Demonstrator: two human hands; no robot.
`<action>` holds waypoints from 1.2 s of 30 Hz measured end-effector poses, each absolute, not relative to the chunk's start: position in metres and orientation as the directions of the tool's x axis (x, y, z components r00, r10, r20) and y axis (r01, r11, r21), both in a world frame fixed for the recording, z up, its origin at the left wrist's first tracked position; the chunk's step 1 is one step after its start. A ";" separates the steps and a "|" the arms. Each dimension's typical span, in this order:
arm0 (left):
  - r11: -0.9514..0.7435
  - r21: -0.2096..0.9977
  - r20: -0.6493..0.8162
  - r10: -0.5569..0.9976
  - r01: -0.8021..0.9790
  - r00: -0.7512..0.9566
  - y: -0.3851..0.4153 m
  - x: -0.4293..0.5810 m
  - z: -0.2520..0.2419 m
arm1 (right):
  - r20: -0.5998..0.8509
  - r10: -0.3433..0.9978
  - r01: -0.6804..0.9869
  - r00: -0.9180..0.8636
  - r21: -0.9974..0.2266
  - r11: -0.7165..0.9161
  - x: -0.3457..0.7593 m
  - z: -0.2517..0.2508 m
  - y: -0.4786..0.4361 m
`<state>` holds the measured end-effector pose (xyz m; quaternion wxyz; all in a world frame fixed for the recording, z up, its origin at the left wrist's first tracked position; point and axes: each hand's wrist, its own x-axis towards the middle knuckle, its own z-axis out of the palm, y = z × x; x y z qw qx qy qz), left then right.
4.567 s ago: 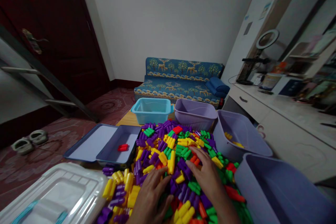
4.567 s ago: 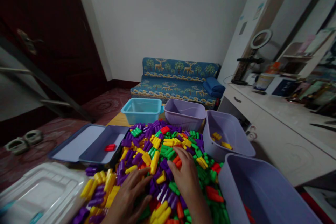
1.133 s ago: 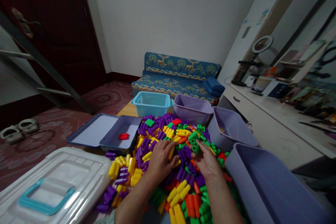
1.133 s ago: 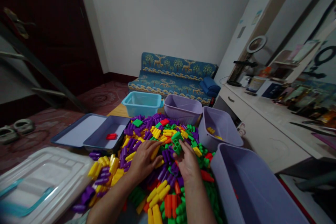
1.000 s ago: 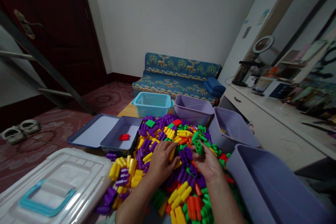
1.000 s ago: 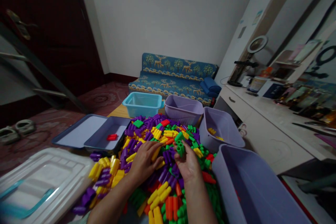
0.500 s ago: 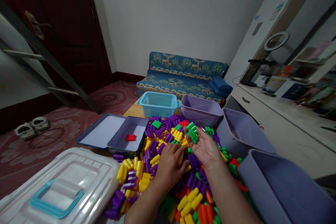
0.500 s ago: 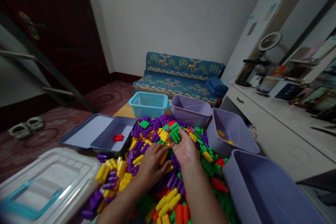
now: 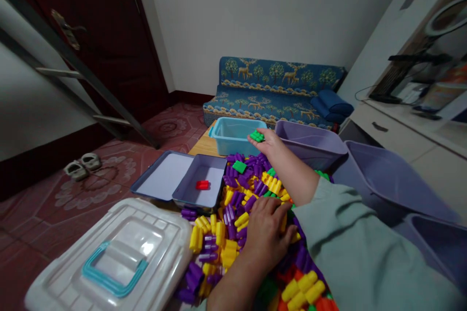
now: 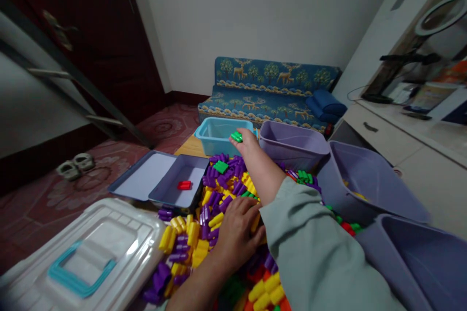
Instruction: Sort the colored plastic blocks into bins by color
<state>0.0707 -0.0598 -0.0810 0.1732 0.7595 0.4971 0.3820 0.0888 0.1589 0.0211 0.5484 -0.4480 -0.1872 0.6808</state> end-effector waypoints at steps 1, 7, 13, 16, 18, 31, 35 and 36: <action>-0.444 0.643 0.405 0.889 0.624 0.215 -0.060 0.071 -0.081 | -0.401 0.916 -0.579 0.017 -0.751 -0.318 0.087 0.019 0.166; -0.439 0.643 0.390 0.893 0.627 0.226 -0.060 0.069 -0.079 | -0.385 0.921 -0.581 0.050 -0.761 -0.287 0.084 0.018 0.187; -0.437 0.638 0.386 0.894 0.634 0.227 -0.059 0.069 -0.078 | -0.334 0.941 -0.597 0.058 -0.767 -0.235 0.091 0.026 0.181; -0.445 0.634 0.389 0.890 0.632 0.237 -0.059 0.069 -0.079 | -0.312 0.948 -0.599 0.063 -0.771 -0.214 0.096 0.029 0.170; -0.450 0.631 0.395 0.887 0.632 0.237 -0.058 0.069 -0.080 | -0.300 0.952 -0.595 0.064 -0.778 -0.205 0.103 0.031 0.158; -0.491 0.564 0.429 0.861 0.664 0.272 -0.057 0.066 -0.080 | 0.111 0.991 -0.183 0.075 -0.975 0.123 0.235 0.040 -0.041; -0.504 0.528 0.445 0.850 0.684 0.283 -0.056 0.066 -0.082 | 0.133 0.941 -0.044 0.312 -0.987 0.154 0.276 0.014 -0.085; -0.507 0.519 0.448 0.847 0.688 0.286 -0.056 0.065 -0.082 | 0.131 0.929 0.000 0.347 -0.990 0.140 0.283 0.004 -0.093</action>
